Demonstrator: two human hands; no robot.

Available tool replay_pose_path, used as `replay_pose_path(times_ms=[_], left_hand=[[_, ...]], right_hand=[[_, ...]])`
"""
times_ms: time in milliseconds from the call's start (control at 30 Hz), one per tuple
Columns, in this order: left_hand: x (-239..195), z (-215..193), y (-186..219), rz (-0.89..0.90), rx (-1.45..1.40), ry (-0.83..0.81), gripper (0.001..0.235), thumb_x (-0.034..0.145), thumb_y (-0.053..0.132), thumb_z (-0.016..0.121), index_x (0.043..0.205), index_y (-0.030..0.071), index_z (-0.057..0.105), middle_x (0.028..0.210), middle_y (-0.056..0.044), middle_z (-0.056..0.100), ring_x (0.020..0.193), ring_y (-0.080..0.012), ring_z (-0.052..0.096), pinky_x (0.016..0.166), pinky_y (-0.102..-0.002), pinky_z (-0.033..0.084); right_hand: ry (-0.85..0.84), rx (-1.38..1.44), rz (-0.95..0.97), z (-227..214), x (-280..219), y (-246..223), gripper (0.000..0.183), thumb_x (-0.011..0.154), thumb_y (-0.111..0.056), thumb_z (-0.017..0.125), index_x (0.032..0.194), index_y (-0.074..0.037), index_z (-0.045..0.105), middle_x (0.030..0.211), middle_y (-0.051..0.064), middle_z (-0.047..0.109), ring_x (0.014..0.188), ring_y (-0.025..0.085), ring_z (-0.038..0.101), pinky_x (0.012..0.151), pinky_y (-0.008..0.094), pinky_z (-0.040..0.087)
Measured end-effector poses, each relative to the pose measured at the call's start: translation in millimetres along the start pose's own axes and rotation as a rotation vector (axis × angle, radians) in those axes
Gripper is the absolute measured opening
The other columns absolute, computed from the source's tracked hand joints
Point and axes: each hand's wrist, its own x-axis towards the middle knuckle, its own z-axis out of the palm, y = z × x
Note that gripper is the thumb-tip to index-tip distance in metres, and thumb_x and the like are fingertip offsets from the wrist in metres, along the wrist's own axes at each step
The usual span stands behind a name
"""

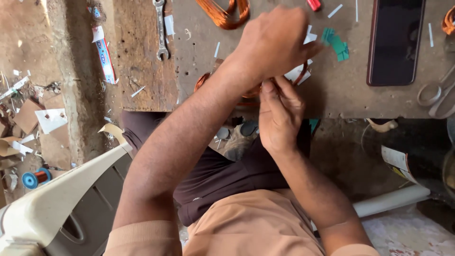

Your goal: Winding copper coils into a motor stator and inserting insulation paper.

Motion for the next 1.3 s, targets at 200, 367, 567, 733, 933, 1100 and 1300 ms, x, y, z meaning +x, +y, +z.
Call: replay_pose_path(times_ms=[200, 367, 567, 733, 933, 1100, 1300], left_hand=[[-28, -37, -28, 0.006, -0.223, 0.45, 0.03, 0.093, 0.033, 0.075, 0.08, 0.006, 0.069, 0.06, -0.007, 0.063, 0.051, -0.0226, 0.062, 0.05, -0.036, 0.049], [-102, -107, -45, -0.332, -0.932, 0.38, 0.033, 0.109, 0.028, 0.05, 0.084, 0.007, 0.057, 0.064, -0.001, 0.057, 0.052, -0.0114, 0.056, 0.047, -0.028, 0.032], [-154, -76, -96, -0.395, -0.85, -0.116, 0.02, 0.106, 0.016, 0.062, 0.106, 0.002, 0.076, 0.084, 0.001, 0.068, 0.071, -0.0029, 0.055, 0.06, -0.021, 0.045], [-143, -71, -110, -0.296, -0.817, -0.46, 0.013, 0.093, 0.005, 0.076, 0.106, 0.001, 0.077, 0.083, 0.001, 0.072, 0.068, -0.0043, 0.055, 0.057, -0.024, 0.046], [-157, -72, -107, -0.247, -0.902, -0.359, 0.016, 0.096, 0.001, 0.072, 0.111, 0.002, 0.077, 0.09, 0.0, 0.072, 0.072, -0.0048, 0.058, 0.062, -0.023, 0.047], [-147, -76, -106, -0.25, -0.919, -0.345, 0.008, 0.094, -0.001, 0.072, 0.101, 0.002, 0.076, 0.09, 0.002, 0.068, 0.073, -0.0041, 0.062, 0.063, -0.023, 0.051], [-122, -79, -116, -0.322, -0.787, -0.69, 0.006, 0.09, 0.002, 0.073, 0.092, 0.004, 0.078, 0.064, 0.003, 0.064, 0.051, -0.0042, 0.052, 0.044, -0.024, 0.04]], right_hand=[[-0.189, -0.889, -0.186, -5, -8, -11, 0.02, 0.103, 0.001, 0.069, 0.122, 0.002, 0.074, 0.104, 0.006, 0.075, 0.097, 0.015, 0.058, 0.085, 0.03, 0.05], [-0.446, -1.301, -0.338, -11, -1, -2, 0.014, 0.088, 0.002, 0.078, 0.102, 0.002, 0.077, 0.098, 0.011, 0.076, 0.088, 0.024, 0.07, 0.078, 0.036, 0.055], [-0.568, -1.461, -0.277, 2, 6, -5, 0.006, 0.079, -0.004, 0.081, 0.08, -0.001, 0.075, 0.084, 0.012, 0.072, 0.078, 0.028, 0.069, 0.07, 0.043, 0.056], [-0.59, -1.538, -0.271, 3, 4, -4, 0.006, 0.077, -0.004, 0.078, 0.078, -0.001, 0.074, 0.084, 0.014, 0.071, 0.075, 0.03, 0.069, 0.069, 0.043, 0.056], [-0.536, -1.451, -0.281, 0, 0, -6, 0.005, 0.084, -0.003, 0.077, 0.088, -0.001, 0.074, 0.091, 0.011, 0.074, 0.074, 0.027, 0.072, 0.066, 0.039, 0.057], [-0.47, -1.38, -0.245, 7, 1, -12, 0.009, 0.088, -0.003, 0.077, 0.096, 0.0, 0.074, 0.093, 0.011, 0.074, 0.076, 0.029, 0.072, 0.066, 0.039, 0.057], [-0.477, -1.362, -0.175, 5, 4, -10, 0.01, 0.087, -0.003, 0.077, 0.096, 0.0, 0.075, 0.088, 0.013, 0.074, 0.072, 0.029, 0.071, 0.065, 0.04, 0.055]])
